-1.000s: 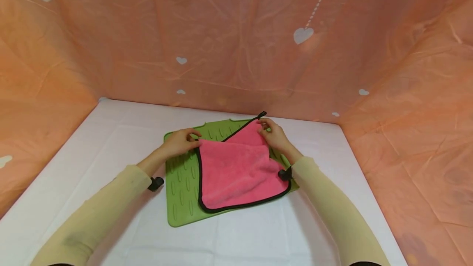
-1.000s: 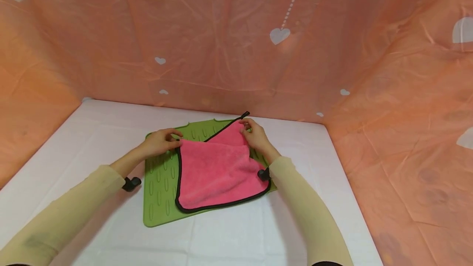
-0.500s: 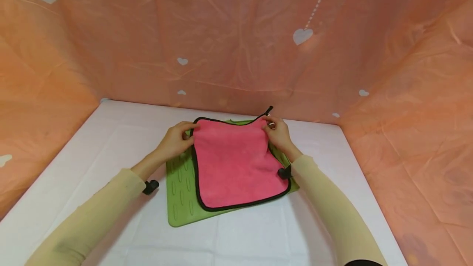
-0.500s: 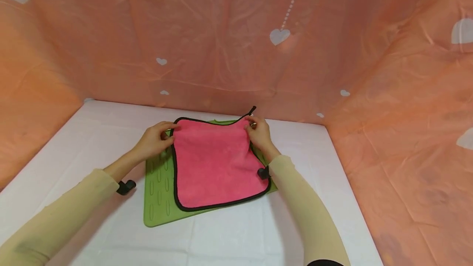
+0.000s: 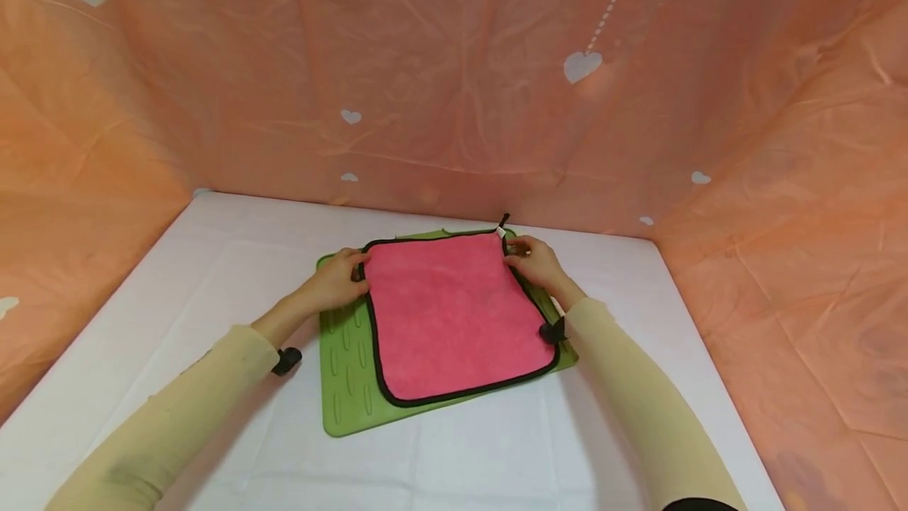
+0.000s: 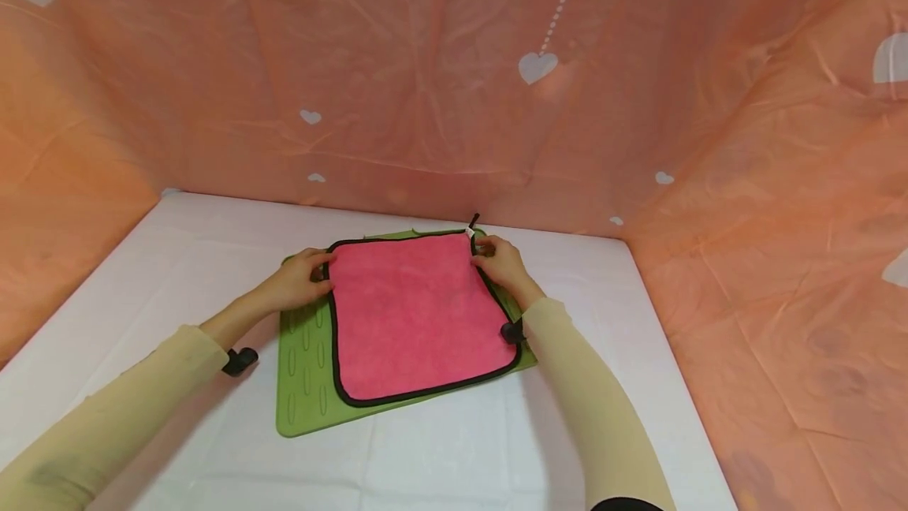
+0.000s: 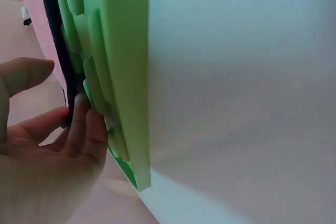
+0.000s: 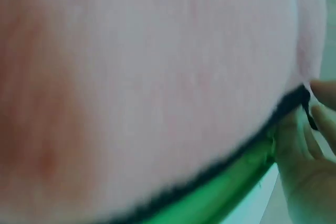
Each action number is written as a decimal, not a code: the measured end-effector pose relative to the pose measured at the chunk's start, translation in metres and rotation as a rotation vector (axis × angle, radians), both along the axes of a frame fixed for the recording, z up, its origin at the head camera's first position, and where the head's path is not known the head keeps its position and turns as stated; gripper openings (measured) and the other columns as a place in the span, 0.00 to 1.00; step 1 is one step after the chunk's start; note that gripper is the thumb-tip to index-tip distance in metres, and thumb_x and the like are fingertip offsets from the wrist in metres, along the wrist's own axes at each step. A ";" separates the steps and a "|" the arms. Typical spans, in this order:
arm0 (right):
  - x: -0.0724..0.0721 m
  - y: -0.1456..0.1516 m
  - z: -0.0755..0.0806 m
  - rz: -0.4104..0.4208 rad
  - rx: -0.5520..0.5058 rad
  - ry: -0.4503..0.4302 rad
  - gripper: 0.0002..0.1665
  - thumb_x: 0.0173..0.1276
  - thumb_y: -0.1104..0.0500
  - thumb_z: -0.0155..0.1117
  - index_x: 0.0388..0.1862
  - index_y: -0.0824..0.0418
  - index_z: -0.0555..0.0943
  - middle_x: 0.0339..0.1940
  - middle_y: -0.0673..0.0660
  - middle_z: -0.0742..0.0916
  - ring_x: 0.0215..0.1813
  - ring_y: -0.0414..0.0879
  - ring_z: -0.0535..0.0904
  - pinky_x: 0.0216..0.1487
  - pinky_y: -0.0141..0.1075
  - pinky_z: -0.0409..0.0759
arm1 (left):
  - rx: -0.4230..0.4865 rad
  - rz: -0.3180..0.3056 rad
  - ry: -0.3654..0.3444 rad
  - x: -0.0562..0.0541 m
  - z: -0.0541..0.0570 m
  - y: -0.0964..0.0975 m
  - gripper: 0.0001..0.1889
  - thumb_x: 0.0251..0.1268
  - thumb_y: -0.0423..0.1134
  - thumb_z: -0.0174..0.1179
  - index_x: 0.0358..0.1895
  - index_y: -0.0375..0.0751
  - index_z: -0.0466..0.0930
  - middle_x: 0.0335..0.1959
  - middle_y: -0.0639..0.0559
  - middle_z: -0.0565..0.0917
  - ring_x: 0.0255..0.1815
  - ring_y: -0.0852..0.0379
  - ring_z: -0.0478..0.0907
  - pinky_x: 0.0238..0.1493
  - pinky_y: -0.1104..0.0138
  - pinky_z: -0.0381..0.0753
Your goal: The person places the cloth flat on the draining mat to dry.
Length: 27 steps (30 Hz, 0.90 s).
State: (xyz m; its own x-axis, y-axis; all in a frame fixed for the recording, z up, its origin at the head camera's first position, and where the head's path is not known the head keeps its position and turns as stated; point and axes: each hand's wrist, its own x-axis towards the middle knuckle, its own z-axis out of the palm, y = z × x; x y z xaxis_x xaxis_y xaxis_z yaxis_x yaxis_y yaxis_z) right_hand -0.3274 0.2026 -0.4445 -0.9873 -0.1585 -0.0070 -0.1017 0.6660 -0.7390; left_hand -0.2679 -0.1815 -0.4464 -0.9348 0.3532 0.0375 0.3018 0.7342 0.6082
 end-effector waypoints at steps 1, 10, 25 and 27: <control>0.000 0.002 0.001 0.006 -0.003 -0.025 0.26 0.71 0.62 0.68 0.66 0.69 0.78 0.55 0.69 0.87 0.56 0.59 0.84 0.57 0.44 0.81 | 0.011 0.002 0.001 0.000 0.000 0.000 0.31 0.69 0.32 0.62 0.71 0.18 0.67 0.67 0.21 0.70 0.45 0.44 0.78 0.49 0.52 0.79; 0.004 0.014 -0.002 0.040 0.027 -0.026 0.25 0.72 0.65 0.67 0.66 0.64 0.78 0.49 0.68 0.89 0.49 0.56 0.85 0.44 0.37 0.79 | 0.034 0.030 0.070 0.001 -0.003 -0.004 0.29 0.63 0.27 0.62 0.67 0.15 0.70 0.64 0.17 0.71 0.45 0.40 0.82 0.55 0.47 0.80; 0.015 0.017 0.002 0.077 0.150 0.082 0.20 0.71 0.61 0.68 0.60 0.66 0.84 0.55 0.68 0.86 0.57 0.62 0.84 0.58 0.53 0.81 | -0.034 0.018 0.126 0.013 -0.005 -0.003 0.31 0.65 0.29 0.59 0.69 0.14 0.67 0.71 0.17 0.63 0.70 0.21 0.65 0.70 0.37 0.67; 0.022 0.019 0.004 0.106 0.175 0.107 0.23 0.71 0.60 0.68 0.61 0.68 0.83 0.54 0.69 0.84 0.54 0.61 0.84 0.57 0.53 0.81 | -0.070 -0.001 0.175 0.020 -0.005 -0.002 0.30 0.65 0.31 0.62 0.69 0.18 0.70 0.72 0.19 0.64 0.70 0.21 0.65 0.70 0.36 0.67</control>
State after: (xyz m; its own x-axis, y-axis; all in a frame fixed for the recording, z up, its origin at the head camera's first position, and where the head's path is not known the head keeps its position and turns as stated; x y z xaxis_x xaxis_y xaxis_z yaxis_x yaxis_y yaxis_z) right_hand -0.3049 0.2213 -0.4409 -0.9619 -0.2666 0.0609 -0.2495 0.7644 -0.5945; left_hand -0.2477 -0.1831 -0.4510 -0.9158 0.3615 0.1752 0.3994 0.7723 0.4941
